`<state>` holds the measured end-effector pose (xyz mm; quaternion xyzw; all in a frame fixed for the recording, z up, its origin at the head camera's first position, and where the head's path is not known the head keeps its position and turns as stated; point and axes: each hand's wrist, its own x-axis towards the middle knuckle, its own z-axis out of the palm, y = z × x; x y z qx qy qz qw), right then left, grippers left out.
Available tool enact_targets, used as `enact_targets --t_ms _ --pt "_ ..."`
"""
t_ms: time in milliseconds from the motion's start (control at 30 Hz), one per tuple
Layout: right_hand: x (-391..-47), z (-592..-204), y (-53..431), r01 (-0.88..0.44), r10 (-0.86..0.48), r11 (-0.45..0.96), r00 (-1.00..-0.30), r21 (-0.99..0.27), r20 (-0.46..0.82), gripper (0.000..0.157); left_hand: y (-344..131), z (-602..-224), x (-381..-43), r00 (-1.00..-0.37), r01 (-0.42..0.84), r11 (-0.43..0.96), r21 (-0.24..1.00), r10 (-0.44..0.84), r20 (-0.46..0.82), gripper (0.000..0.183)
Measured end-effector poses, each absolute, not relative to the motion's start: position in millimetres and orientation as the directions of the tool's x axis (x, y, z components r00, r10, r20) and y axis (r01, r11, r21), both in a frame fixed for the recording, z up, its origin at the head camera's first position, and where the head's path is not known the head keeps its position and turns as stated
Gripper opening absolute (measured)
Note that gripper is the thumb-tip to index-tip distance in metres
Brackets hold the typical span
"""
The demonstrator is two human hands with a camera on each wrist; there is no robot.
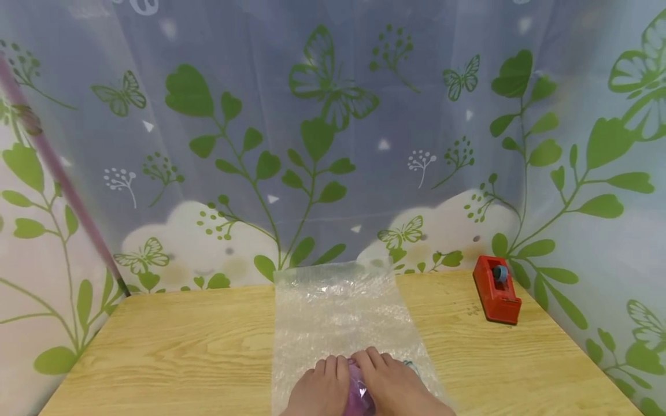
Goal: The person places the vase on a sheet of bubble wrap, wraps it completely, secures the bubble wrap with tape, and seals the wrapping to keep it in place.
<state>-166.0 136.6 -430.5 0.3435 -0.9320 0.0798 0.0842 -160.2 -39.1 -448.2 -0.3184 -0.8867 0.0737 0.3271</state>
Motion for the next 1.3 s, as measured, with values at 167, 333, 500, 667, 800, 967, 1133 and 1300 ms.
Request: enact_targets --t_ms 167,333,500,667,800,967,1133,1300 --pt "-166.2 -427.3 138.8 -0.666 -0.649 0.736 -0.745 -0.119 0.156 0.065 -40.0 -446.5 -157.7 -0.630 0.552 0.776 -0.305 0.628 0.457 0.020" --pt "-168.3 -420.7 141.9 -0.632 -0.650 0.736 -0.760 -0.240 0.010 0.072 -40.4 -442.3 -157.7 -0.691 0.592 0.767 -0.247 0.641 0.334 0.027" --pt "-168.7 -415.5 143.2 -0.604 -0.647 0.743 -0.758 -0.290 -0.078 0.078 -42.6 -436.0 -160.8 -0.737 0.632 0.759 -0.156 0.651 0.184 0.043" --pt "-168.6 -415.2 146.0 -0.643 -0.678 0.719 -0.733 -0.265 -0.059 0.076 -43.8 -424.2 -164.2 -0.765 0.643 0.765 -0.040 0.644 0.018 0.064" --pt "-170.6 -414.0 148.6 -0.667 -0.709 0.688 -0.703 -0.285 -0.065 0.071 -45.6 -415.9 -165.3 -0.751 0.658 0.752 0.045 0.659 -0.045 0.057" --pt "-174.4 -408.6 148.3 -0.641 -0.708 0.693 -0.690 -0.332 -0.146 0.067 -52.1 -405.4 -168.1 -0.725 0.622 0.739 0.258 0.668 -0.165 0.062" --pt "-181.5 -404.1 146.1 -0.580 -0.689 0.715 -0.679 -0.390 -0.254 0.069 -55.3 -400.4 -172.8 -0.712 0.536 0.746 0.395 0.651 -0.264 0.062" --pt "-190.5 -401.5 148.8 -0.595 -0.748 0.651 -0.611 -0.472 -0.261 0.068 -56.5 -397.3 -181.0 -0.659 0.537 0.711 0.455 0.690 -0.301 0.055"
